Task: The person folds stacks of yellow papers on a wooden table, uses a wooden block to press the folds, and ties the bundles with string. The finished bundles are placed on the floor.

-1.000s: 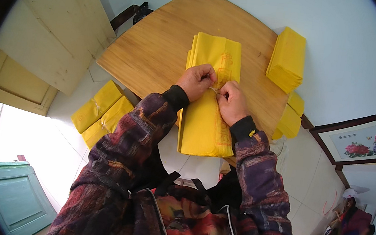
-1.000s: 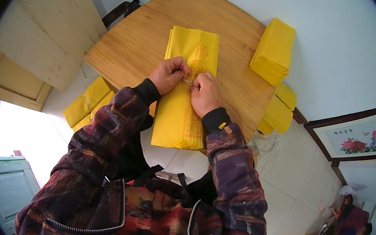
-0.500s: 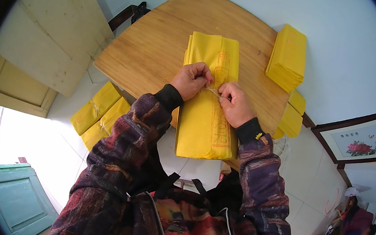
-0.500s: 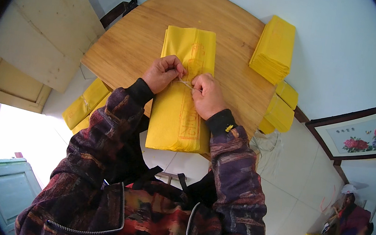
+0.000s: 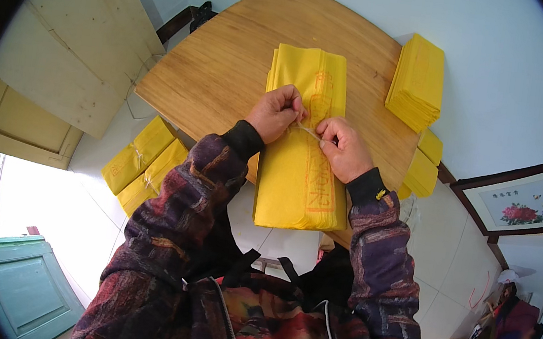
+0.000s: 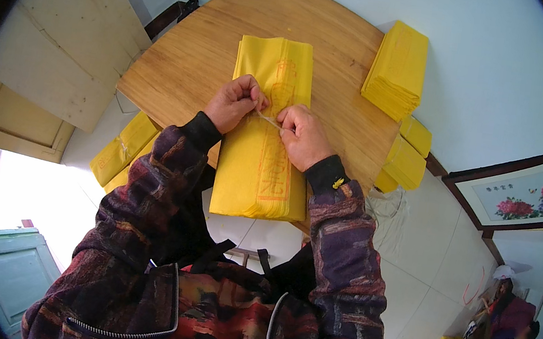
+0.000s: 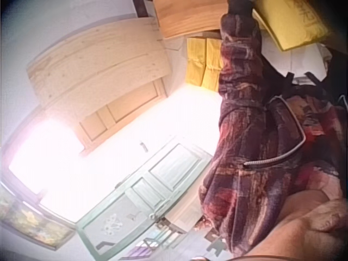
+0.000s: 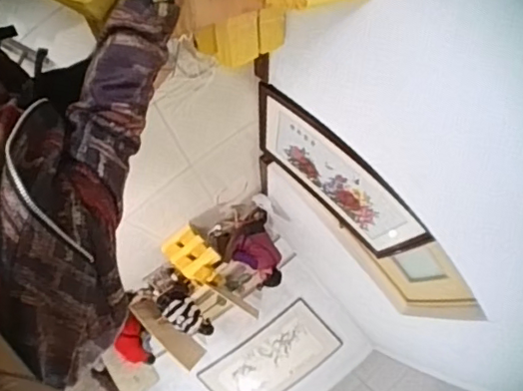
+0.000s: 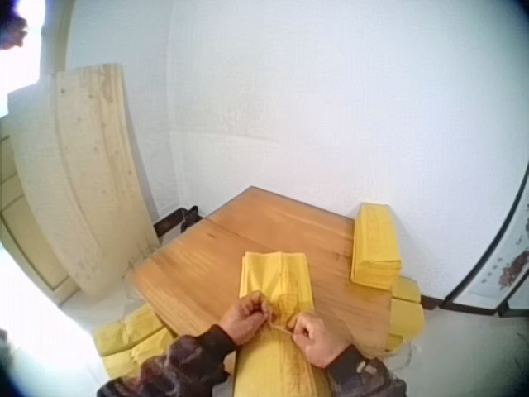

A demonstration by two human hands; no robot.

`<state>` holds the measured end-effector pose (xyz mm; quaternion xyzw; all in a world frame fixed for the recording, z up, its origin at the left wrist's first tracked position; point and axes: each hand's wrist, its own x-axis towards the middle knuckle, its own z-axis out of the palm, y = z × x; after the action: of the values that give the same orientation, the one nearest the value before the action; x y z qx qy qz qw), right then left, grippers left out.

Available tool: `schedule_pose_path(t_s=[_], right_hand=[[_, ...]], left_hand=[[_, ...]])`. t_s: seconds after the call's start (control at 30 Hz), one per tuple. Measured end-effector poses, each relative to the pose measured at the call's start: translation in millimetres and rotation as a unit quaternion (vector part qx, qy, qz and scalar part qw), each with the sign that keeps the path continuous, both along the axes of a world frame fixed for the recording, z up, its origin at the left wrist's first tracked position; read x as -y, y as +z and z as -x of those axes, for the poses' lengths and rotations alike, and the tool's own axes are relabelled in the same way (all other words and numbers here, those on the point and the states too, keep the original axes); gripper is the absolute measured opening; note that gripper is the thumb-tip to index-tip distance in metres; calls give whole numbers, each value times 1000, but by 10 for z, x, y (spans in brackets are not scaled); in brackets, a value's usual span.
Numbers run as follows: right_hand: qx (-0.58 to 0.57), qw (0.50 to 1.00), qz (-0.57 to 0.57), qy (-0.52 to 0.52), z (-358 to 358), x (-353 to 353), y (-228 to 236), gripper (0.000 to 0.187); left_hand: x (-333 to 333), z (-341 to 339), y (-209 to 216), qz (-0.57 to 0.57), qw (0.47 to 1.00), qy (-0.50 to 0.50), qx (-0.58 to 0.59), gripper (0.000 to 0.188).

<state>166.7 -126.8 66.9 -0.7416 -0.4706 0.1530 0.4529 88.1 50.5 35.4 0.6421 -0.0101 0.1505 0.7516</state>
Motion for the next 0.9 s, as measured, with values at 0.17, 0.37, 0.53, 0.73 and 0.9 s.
schedule_pose_path(t_s=[0.17,0.37,0.53,0.73,0.9], right_hand=[[13,1000,-26,4,9,-12,-4,12],[18,1000,-19,3,2,-16,-2,11],[27,1000,6,-6,9,-28,19,11],[33,999,18,-8,9,-34,34,11],[30,999,17,-4,-6,-43,15,11]], left_hand=[[-23,26,28,-2,1000,-16,-9,18],[-23,39,35,46,998,-30,12,16],[-23,47,43,88,995,-51,11,14],[-56,37,70,85,992,-95,11,15],[-66,25,62,96,988,-124,13,15]])
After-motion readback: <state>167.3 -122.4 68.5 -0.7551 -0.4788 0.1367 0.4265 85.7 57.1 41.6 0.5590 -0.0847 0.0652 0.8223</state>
